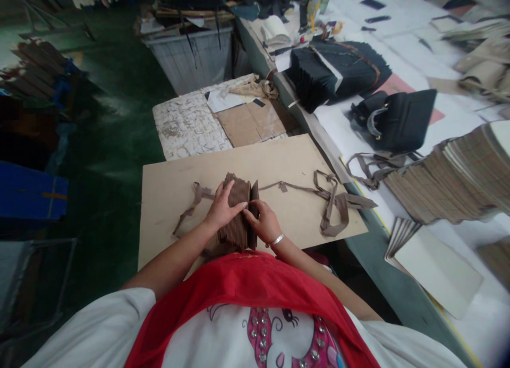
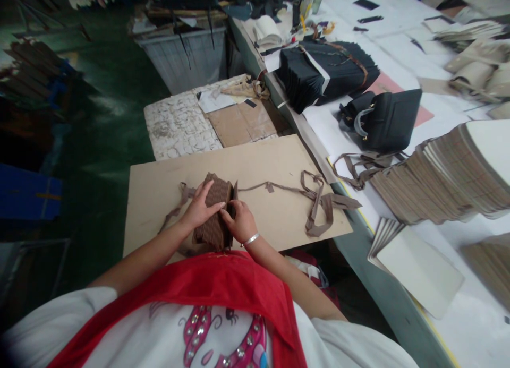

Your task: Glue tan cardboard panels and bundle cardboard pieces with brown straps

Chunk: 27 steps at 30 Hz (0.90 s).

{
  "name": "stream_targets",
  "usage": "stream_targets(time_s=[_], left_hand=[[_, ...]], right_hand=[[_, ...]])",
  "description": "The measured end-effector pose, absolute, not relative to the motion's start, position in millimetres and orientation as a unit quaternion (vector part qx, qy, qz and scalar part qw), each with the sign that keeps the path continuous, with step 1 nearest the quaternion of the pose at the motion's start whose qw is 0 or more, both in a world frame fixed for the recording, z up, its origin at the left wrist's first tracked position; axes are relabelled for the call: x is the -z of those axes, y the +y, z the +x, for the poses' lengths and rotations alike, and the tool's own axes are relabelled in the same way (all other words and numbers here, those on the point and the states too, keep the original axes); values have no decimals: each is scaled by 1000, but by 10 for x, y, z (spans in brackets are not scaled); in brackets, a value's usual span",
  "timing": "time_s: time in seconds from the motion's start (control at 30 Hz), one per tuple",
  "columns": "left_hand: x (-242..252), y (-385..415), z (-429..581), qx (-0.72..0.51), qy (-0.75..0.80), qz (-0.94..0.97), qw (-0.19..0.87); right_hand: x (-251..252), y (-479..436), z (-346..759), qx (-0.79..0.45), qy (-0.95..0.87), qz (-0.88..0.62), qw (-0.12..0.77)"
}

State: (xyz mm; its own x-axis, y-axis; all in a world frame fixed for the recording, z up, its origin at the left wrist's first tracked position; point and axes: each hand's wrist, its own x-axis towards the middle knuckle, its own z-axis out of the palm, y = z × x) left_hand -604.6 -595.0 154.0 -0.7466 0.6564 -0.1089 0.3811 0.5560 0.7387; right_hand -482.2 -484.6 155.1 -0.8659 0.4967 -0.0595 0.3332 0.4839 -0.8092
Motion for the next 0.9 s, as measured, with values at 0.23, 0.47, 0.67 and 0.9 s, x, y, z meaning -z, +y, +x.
stream_targets(time_s=[0.23, 0.47, 0.67, 0.9], left_hand=[[-1575, -5940, -6041, -361, 861, 308, 182], [-1539, -5974, -6073, -363, 862, 309, 173], [-1523, -5982, -6088, -373, 857, 311, 174], [-1530, -5983, -6083, -387, 850, 311, 179]], right_hand=[[-1497, -4832, -4818, -451, -856, -236, 93], [-1534, -4848, -4813, -485, -838, -225, 108], [-1611, -4835, -4832, -436, -870, -222, 63], [-1627, -4914, -4848, -411, -874, -251, 62]])
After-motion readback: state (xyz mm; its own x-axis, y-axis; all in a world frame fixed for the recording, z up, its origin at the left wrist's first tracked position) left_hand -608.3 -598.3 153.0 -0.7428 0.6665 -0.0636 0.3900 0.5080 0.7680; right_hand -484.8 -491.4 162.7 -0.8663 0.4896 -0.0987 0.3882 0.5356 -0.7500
